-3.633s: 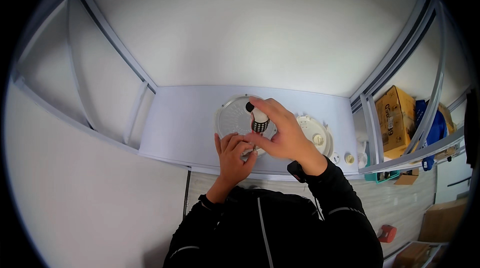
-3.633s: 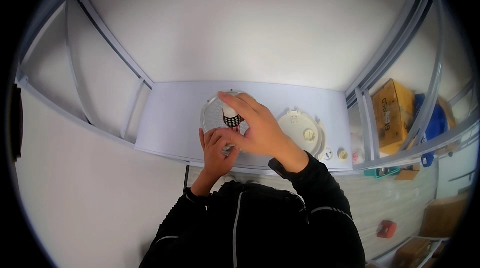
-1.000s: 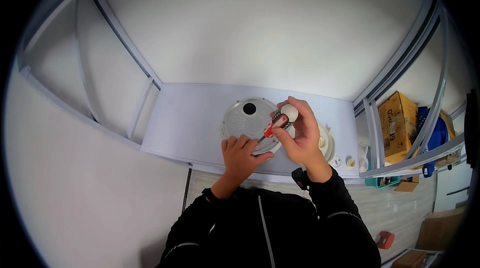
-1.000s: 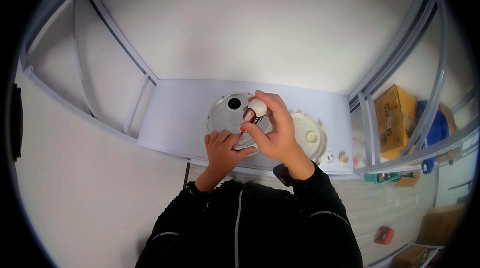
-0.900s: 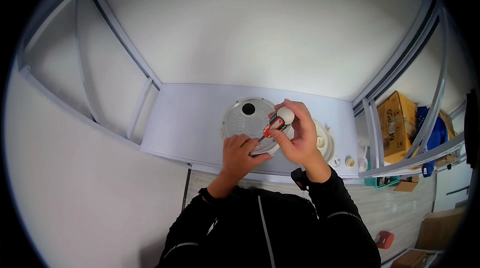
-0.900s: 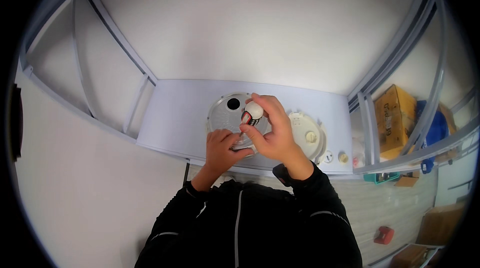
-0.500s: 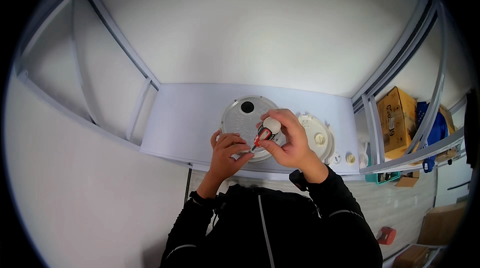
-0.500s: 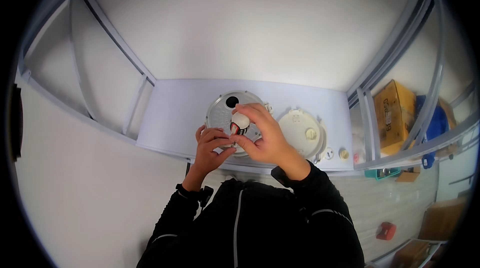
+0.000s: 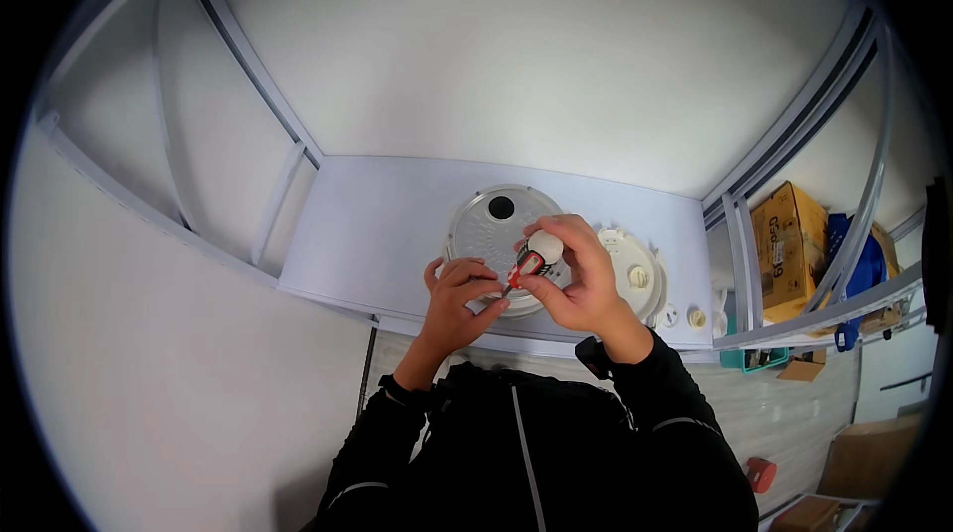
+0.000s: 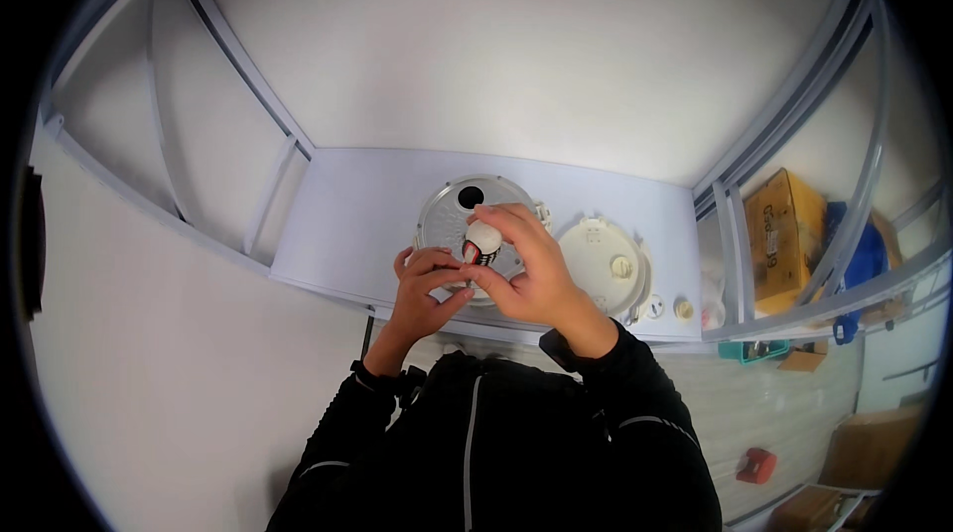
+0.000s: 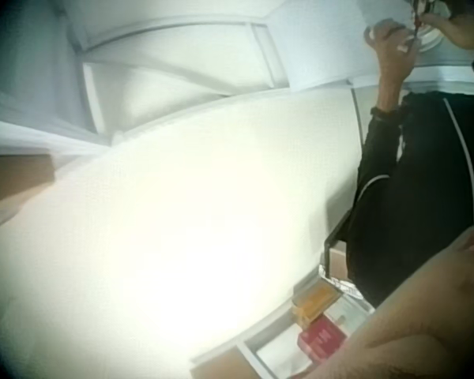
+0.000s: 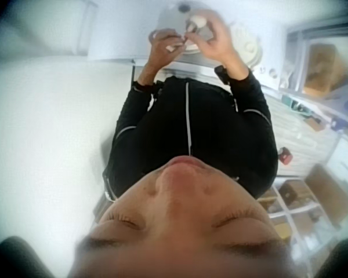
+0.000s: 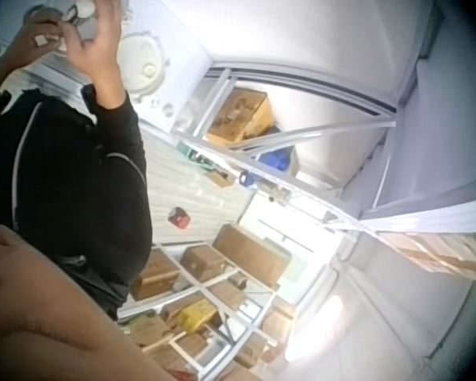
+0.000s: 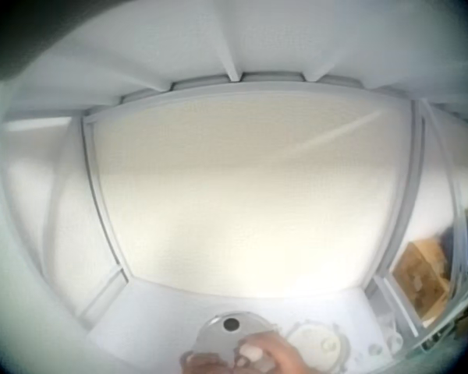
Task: The person uses a screwdriver to remove screws from a white plastic lid and then from a cylindrical container. The person removes the lid and places it aside, then continues to unscrew components inside the container.
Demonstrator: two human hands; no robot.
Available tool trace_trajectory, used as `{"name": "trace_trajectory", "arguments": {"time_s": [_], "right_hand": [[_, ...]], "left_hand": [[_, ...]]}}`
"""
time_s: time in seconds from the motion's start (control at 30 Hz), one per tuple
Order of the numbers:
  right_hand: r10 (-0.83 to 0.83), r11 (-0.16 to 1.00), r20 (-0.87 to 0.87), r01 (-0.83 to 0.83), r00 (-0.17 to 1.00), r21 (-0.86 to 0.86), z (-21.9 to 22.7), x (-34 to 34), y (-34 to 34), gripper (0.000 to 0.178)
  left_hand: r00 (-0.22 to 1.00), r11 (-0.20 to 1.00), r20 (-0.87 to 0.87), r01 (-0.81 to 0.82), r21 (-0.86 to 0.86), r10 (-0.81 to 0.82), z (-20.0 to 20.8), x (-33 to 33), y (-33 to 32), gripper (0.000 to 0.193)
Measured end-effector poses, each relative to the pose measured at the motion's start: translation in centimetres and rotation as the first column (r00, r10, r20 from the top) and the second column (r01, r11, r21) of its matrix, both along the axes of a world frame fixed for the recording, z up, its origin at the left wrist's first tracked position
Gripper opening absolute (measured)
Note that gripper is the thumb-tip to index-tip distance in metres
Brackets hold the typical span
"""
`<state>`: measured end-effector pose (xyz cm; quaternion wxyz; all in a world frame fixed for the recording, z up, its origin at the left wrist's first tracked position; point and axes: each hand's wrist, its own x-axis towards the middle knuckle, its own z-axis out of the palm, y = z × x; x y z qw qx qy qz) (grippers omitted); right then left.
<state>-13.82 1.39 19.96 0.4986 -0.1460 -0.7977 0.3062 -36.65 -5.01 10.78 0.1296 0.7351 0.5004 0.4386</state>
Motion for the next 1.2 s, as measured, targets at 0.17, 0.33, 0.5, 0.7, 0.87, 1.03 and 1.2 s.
{"name": "trace_trajectory", "arguments": {"time_s": [0.17, 0.33, 0.5, 0.7, 0.87, 1.03, 1.2], "right_hand": [[-0.01, 0.999, 0.014, 0.009, 1.0, 0.031, 0.2, 0.0, -0.1, 0.075], [-0.043, 0.998, 0.08, 0.039, 0.996, 0.05, 1.4, -0.1, -0.4, 0.077], [0.024, 0.997, -0.065, -0.029, 0.998, -0.065, 2.8, -1.0, -1.1, 0.074], [-0.177, 0.983, 0.132, 0.169, 0.975, 0.074, 3.1, -0.2, -1.1, 0.077], [-0.116, 0.99, -0.058, 0.11, 0.992, -0.091, 2.2, -1.3, -1.2, 0.062], [-0.118, 0.984, -0.042, 0.123, 0.992, 0.132, 3.4, -1.4, -1.1, 0.054], [-0.137, 0.987, -0.012, 0.137, 0.991, 0.081, 2.6, -0.5, -1.2, 0.049]], "left_hand": [[1.0, 1.0, 0.008, -0.007, 0.006, 0.007, -0.2, 0.2, 0.0, 0.019], [1.0, 1.0, 0.016, -0.015, 0.003, 0.015, -0.4, 0.1, 0.0, 0.019], [0.999, 1.0, 0.029, -0.018, 0.004, 0.017, -0.2, 0.1, -0.3, 0.02], [0.999, 1.0, 0.045, -0.013, 0.008, 0.013, -0.2, 0.3, -0.6, 0.017], [0.999, 1.0, 0.043, 0.007, -0.022, -0.006, -0.3, 0.6, -0.5, 0.016], [0.999, 0.999, 0.033, -0.005, -0.04, 0.006, -0.3, 0.6, -0.5, 0.017], [1.0, 1.0, 0.02, -0.009, -0.02, 0.01, -0.1, 1.0, -0.5, 0.016]]}}
